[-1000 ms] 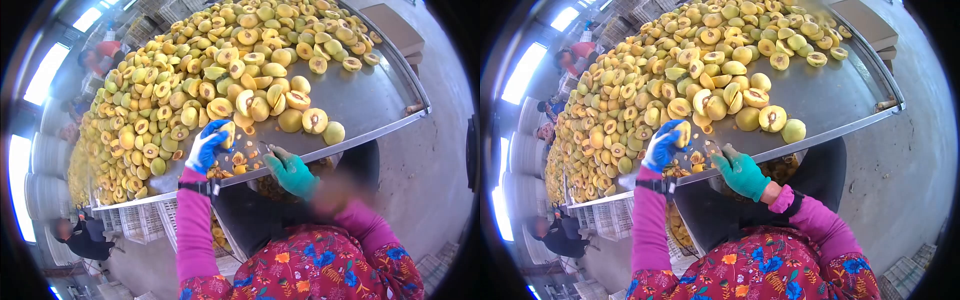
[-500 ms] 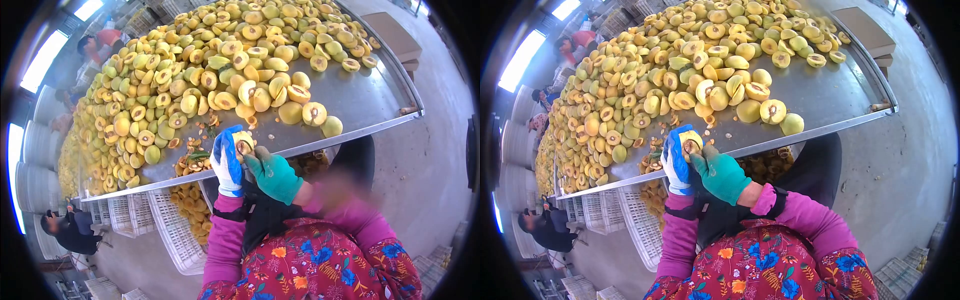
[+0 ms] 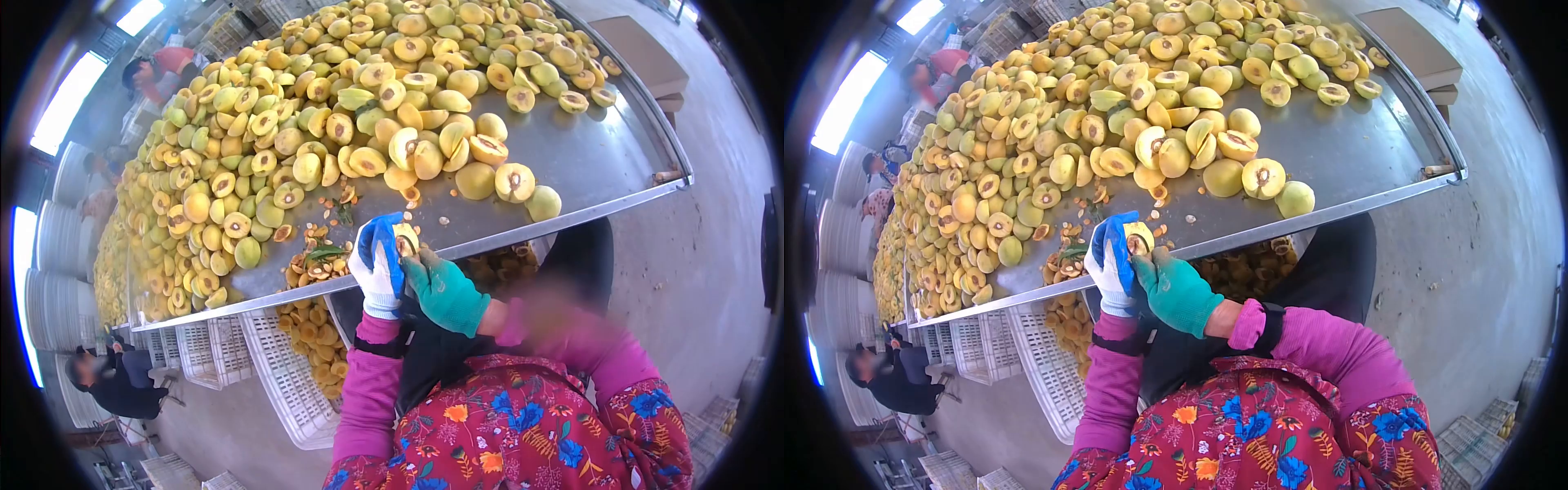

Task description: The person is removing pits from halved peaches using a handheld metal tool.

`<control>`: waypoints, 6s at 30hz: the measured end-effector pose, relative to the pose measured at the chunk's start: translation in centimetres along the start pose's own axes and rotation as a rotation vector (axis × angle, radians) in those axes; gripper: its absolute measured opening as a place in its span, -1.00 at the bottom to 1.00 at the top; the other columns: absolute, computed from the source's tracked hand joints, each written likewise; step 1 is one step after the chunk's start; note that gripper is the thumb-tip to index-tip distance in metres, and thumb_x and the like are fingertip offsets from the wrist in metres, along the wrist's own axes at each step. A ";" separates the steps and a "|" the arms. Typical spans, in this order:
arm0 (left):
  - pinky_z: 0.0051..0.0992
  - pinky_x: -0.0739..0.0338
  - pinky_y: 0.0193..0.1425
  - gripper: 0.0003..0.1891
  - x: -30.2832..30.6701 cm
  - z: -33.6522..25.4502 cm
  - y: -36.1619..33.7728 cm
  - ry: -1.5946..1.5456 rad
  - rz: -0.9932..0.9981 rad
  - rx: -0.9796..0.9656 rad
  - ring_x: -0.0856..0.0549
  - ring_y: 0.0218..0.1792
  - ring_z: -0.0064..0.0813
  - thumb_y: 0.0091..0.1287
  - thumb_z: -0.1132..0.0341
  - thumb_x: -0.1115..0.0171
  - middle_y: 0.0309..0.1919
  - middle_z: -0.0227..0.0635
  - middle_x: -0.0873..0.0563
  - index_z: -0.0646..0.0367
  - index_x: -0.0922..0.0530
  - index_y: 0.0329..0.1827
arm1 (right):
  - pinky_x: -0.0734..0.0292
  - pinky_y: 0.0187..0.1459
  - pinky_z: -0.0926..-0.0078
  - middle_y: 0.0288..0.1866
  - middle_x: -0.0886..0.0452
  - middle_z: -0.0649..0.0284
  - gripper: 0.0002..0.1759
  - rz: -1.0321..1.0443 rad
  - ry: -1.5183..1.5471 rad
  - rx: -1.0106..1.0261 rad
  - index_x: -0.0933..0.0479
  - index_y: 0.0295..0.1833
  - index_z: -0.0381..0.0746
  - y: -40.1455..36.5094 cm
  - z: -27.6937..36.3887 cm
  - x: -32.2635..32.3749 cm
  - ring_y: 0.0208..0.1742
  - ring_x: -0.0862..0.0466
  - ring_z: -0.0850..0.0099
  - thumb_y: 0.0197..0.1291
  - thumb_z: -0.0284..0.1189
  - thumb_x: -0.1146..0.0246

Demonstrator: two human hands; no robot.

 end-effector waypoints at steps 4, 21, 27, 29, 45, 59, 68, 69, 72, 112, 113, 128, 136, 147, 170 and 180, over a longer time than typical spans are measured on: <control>-0.51 -0.49 0.00 -0.67 0.2 -0.9 0.0 0.121 -0.114 -0.075 -0.61 -0.15 -0.49 0.42 0.20 -0.07 -0.15 -0.20 -0.66 0.38 -0.51 -0.06 | -0.38 -0.47 0.11 -0.53 -0.49 -0.10 -0.66 -0.010 0.060 0.023 -0.36 -0.29 -0.31 0.1 1.3 0.5 -0.42 -0.55 -0.10 0.37 -0.22 -0.04; -0.48 -0.53 -0.04 -0.66 -0.6 -0.8 -0.2 0.083 0.024 -0.089 -0.68 -0.20 -0.39 0.36 0.22 -0.11 -0.17 -0.19 -0.66 0.38 -0.51 -0.03 | -0.39 -0.48 0.14 -0.52 -0.49 -0.12 -0.61 0.092 0.168 -0.183 -0.37 -0.21 -0.35 -0.4 -0.7 -0.5 -0.45 -0.57 -0.06 0.39 -0.18 0.02; -0.55 -0.48 -0.06 -0.66 -1.1 0.1 0.3 0.198 0.106 0.016 -0.62 -0.21 -0.53 0.40 0.18 -0.05 -0.21 -0.26 -0.68 0.37 -0.58 -0.16 | -0.41 -0.60 0.34 -0.59 -0.48 0.09 -0.57 0.117 0.124 -0.158 -0.41 -0.21 -0.31 -0.5 -0.7 -0.5 -0.63 -0.57 0.28 0.39 -0.11 0.05; -0.57 -0.49 -0.09 -0.67 -1.3 1.4 0.9 0.290 0.175 0.111 -0.61 -0.23 -0.55 0.40 0.19 -0.07 -0.22 -0.27 -0.68 0.35 -0.58 -0.16 | -0.33 -0.68 0.57 -0.62 -0.36 0.41 -0.62 0.132 0.410 -0.447 -0.40 -0.27 -0.19 -1.7 -2.1 -1.4 -0.72 -0.37 0.59 0.38 -0.08 0.02; -0.47 -0.58 -0.28 -0.61 -2.4 3.3 -1.4 -0.132 0.268 0.433 -0.65 -0.40 -0.38 0.38 0.10 0.02 -0.38 -0.17 -0.65 0.33 -0.53 -0.16 | -0.17 -0.73 0.63 -0.65 -0.26 0.49 -0.55 0.803 1.367 -0.852 -0.38 -0.26 -0.11 -6.0 1.3 -4.9 -0.75 -0.26 0.63 0.38 0.05 0.10; -0.20 -0.47 0.03 -0.54 3.4 -5.6 9.9 1.407 -0.017 -0.333 -0.57 -0.03 -0.07 0.03 0.22 -0.36 -0.04 -0.08 -0.57 0.10 -0.55 0.03 | -0.31 -0.66 0.60 -0.66 -0.32 0.44 -0.53 0.606 0.865 -1.089 -0.36 -0.35 -0.14 -8.6 -8.2 -2.5 -0.73 -0.34 0.58 0.32 0.06 0.01; -0.41 -0.53 -0.04 -0.58 1.7 2.7 11.3 0.974 0.259 0.042 -0.62 -0.13 -0.43 -0.05 0.41 -0.46 -0.19 -0.37 -0.66 0.14 -0.55 -0.09 | -0.44 -0.60 0.27 -0.61 -0.49 0.07 -0.64 0.080 0.011 0.113 -0.42 -0.23 -0.29 1.9 0.3 4.5 -0.66 -0.53 0.13 0.32 -0.16 -0.10; -0.51 -0.53 -0.09 -0.64 3.5 2.6 9.4 0.425 0.136 0.247 -0.62 -0.20 -0.54 0.01 0.44 -0.45 -0.22 -0.40 -0.66 0.18 -0.56 -0.11 | -0.44 -0.57 0.19 -0.59 -0.50 0.02 -0.67 -0.015 -0.067 0.237 -0.42 -0.23 -0.30 2.4 2.3 4.2 -0.60 -0.54 0.06 0.31 -0.20 -0.12; -0.54 -0.54 -0.03 -0.74 4.1 2.0 5.9 0.165 0.063 0.274 -0.62 -0.13 -0.55 0.25 0.40 -0.27 -0.14 -0.34 -0.65 0.31 -0.55 -0.03 | -0.43 -0.54 0.10 -0.58 -0.52 -0.02 -0.70 -0.058 -0.216 0.346 -0.41 -0.23 -0.29 3.0 4.5 2.5 -0.53 -0.57 -0.01 0.30 -0.23 -0.13; -0.22 -0.51 -0.04 -0.41 9.3 1.9 6.5 2.031 0.226 0.274 -0.65 -0.13 -0.14 0.13 -0.27 -0.13 -0.19 -0.03 -0.66 0.14 -0.65 -0.21 | -0.21 -0.76 0.59 -0.63 -0.34 0.47 -0.54 0.621 0.686 -0.891 -0.41 -0.32 -0.14 -7.3 -5.9 -3.4 -0.77 -0.32 0.61 0.33 0.04 0.00; -0.25 -0.52 -0.04 -0.43 6.9 3.5 6.5 1.868 0.348 0.266 -0.66 -0.15 -0.13 0.09 -0.23 -0.19 -0.19 -0.05 -0.66 0.16 -0.63 -0.19 | -0.21 -0.76 0.59 -0.63 -0.34 0.47 -0.54 0.607 0.681 -0.882 -0.41 -0.32 -0.14 -6.8 -5.0 -3.2 -0.77 -0.32 0.61 0.33 0.04 0.00; -0.57 -0.50 -0.13 -0.79 3.2 0.3 -1.1 0.093 -0.054 0.151 -0.60 -0.25 -0.58 0.30 0.37 -0.19 -0.24 -0.38 -0.63 0.27 -0.56 -0.07 | -0.44 -0.51 0.08 -0.54 -0.55 -0.04 -0.66 0.054 -0.340 0.330 -0.41 -0.17 -0.32 1.2 5.6 2.0 -0.51 -0.59 0.00 0.30 -0.20 -0.11; -0.46 -0.53 0.02 -0.67 1.1 -3.5 -1.9 0.618 0.115 -0.168 -0.66 -0.11 -0.39 0.19 0.39 -0.26 -0.10 -0.25 -0.66 0.25 -0.51 0.02 | -0.44 -0.54 0.10 -0.57 -0.54 -0.05 -0.64 0.121 -0.536 0.467 -0.37 -0.24 -0.31 -0.7 6.5 0.4 -0.53 -0.59 -0.02 0.30 -0.18 -0.09; -0.47 -0.58 -0.11 -0.73 1.5 -2.1 -1.4 0.235 0.078 0.044 -0.68 -0.21 -0.44 0.32 0.26 -0.17 -0.20 -0.21 -0.70 0.34 -0.54 -0.11 | -0.42 -0.45 0.14 -0.49 -0.54 -0.10 -0.65 0.399 -0.136 0.169 -0.43 -0.19 -0.32 -0.6 4.2 -1.0 -0.42 -0.58 -0.08 0.36 -0.19 -0.05; -0.49 -0.56 -0.27 -0.78 4.4 -0.7 -3.7 0.201 -0.122 0.061 -0.64 -0.39 -0.43 0.34 0.27 -0.13 -0.36 -0.28 -0.65 0.26 -0.52 -0.13 | -0.18 -0.74 0.64 -0.69 -0.24 0.51 -0.53 0.986 1.534 -0.754 -0.39 -0.29 -0.14 -8.2 6.3 -5.5 -0.75 -0.27 0.63 0.34 0.06 0.02; -0.36 -0.54 -0.21 -0.58 -1.9 0.4 12.1 1.016 -0.034 0.145 -0.67 -0.33 -0.32 0.13 0.07 -0.35 -0.44 -0.15 -0.67 0.24 -0.58 -0.12 | -0.29 -0.69 0.62 -0.63 -0.38 0.41 -0.51 0.558 0.950 -0.967 -0.41 -0.28 -0.17 -7.2 -5.2 -1.6 -0.73 -0.34 0.60 0.27 0.08 -0.08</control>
Point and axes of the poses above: each hand's wrist, its own y-axis towards the middle knuckle, its own x-axis out of the back of the hand, z = x × y, the point moved 10 cm from there along y, towards the middle knuckle
